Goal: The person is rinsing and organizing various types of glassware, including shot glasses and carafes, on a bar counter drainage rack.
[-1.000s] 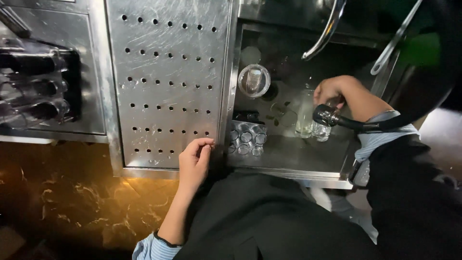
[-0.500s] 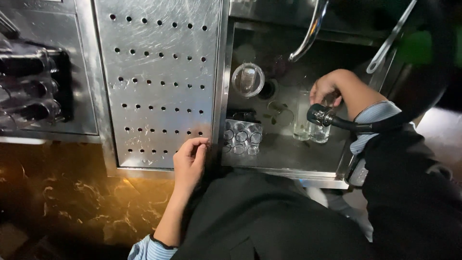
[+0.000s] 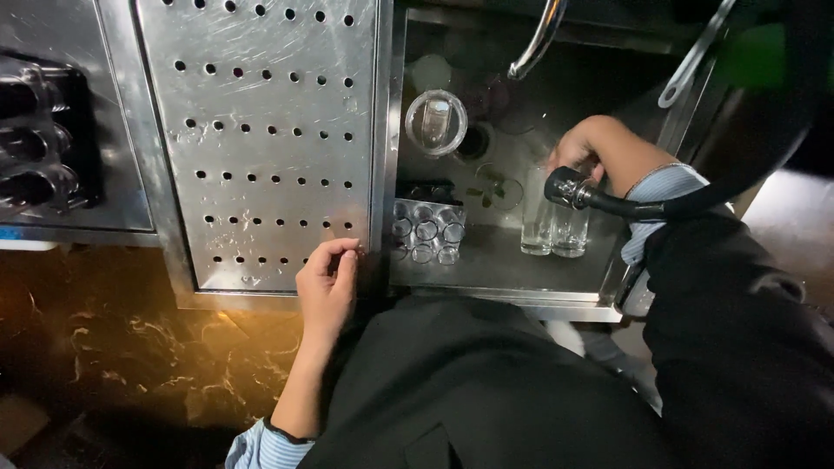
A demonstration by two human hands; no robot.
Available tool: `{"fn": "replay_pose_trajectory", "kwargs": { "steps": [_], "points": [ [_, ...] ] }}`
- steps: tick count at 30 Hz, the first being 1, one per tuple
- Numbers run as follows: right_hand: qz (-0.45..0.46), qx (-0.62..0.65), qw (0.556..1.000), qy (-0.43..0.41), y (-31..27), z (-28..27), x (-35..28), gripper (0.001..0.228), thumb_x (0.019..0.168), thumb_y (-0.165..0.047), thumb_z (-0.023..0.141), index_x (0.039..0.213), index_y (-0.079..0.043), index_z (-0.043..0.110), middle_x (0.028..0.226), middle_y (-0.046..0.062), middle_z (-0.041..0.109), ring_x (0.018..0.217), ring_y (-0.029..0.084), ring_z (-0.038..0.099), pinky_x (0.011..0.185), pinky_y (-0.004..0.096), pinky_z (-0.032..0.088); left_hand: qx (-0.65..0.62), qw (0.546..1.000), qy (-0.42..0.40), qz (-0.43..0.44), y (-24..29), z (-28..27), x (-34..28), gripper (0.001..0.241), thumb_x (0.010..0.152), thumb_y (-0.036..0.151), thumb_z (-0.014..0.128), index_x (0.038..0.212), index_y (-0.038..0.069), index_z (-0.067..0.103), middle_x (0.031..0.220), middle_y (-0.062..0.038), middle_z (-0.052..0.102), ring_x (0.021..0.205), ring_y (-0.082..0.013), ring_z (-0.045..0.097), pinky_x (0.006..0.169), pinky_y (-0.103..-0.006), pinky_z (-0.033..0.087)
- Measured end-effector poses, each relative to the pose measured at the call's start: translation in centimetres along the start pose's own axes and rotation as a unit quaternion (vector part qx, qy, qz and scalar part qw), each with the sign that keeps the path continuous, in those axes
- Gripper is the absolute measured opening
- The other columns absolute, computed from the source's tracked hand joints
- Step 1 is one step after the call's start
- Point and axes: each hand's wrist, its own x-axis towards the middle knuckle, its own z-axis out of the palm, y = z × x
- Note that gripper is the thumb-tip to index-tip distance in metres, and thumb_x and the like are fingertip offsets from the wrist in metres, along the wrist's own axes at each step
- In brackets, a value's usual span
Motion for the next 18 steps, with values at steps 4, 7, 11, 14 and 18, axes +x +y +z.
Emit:
{"fn": "replay_pose_trajectory", "kwargs": {
  "steps": [4,7,11,14,18],
  "points": [
    [-0.054,-0.047,0.997,0.014,4.2,-3.3,13.6,0.039,0.075,-0.017,0.085,0.113,-0.009,0.082,0.108,0.029,0.072,0.097,0.047,0.070,0.070,0.055,0.064,-0.015,1.000,-0.002,-0.006,-0.2,-0.2,-0.3,0.016,0.098,0.000,0.063,0.106,0.006,0.077,0.091,-0.016,0.075,0.086,-0.0302,0.074,0.082,-0.0437,0.058],
    [-0.017,-0.092,0.995,0.016,1.8,-1.3,5.9,0.038,0.074,-0.015,0.080,0.109,0.000,0.078,0.108,0.032,0.070,0.098,0.047,0.066,0.075,0.057,0.060,-0.019,1.000,-0.002,0.001,-0.3,-0.3,-0.3,0.016,0.098,0.000,0.063,0.107,0.006,0.076,0.091,-0.016,0.075,0.086,-0.0290,0.073,0.081,-0.0437,0.058],
    [0.026,-0.105,0.994,0.008,-1.9,0.9,-1.7,0.041,0.086,-0.013,0.065,0.112,0.018,0.073,0.116,0.041,0.069,0.104,0.047,0.064,0.087,0.058,0.053,-0.045,0.999,-0.005,-0.011,-0.3,-0.3,-0.4,0.017,0.099,0.000,0.063,0.108,0.006,0.077,0.093,-0.016,0.075,0.086,-0.0287,0.073,0.083,-0.0432,0.059],
    [0.002,-0.136,0.990,0.049,-2.1,1.5,-1.3,0.041,0.083,-0.010,0.064,0.112,0.017,0.076,0.121,0.044,0.068,0.109,0.055,0.063,0.090,0.058,0.051,-0.046,0.999,-0.003,-0.004,-0.7,-0.3,-0.5,0.017,0.098,0.000,0.064,0.107,0.006,0.076,0.092,-0.016,0.074,0.086,-0.0284,0.074,0.083,-0.0438,0.059],
    [-0.007,-0.132,0.985,0.107,3.9,2.6,12.1,0.048,0.086,-0.013,0.062,0.123,0.014,0.075,0.136,0.039,0.065,0.124,0.052,0.060,0.099,0.054,0.050,-0.053,0.998,-0.006,0.014,-0.8,-0.4,-0.6,0.016,0.098,0.001,0.064,0.107,0.006,0.077,0.091,-0.014,0.074,0.085,-0.0270,0.073,0.082,-0.0418,0.059]
  ]
}}
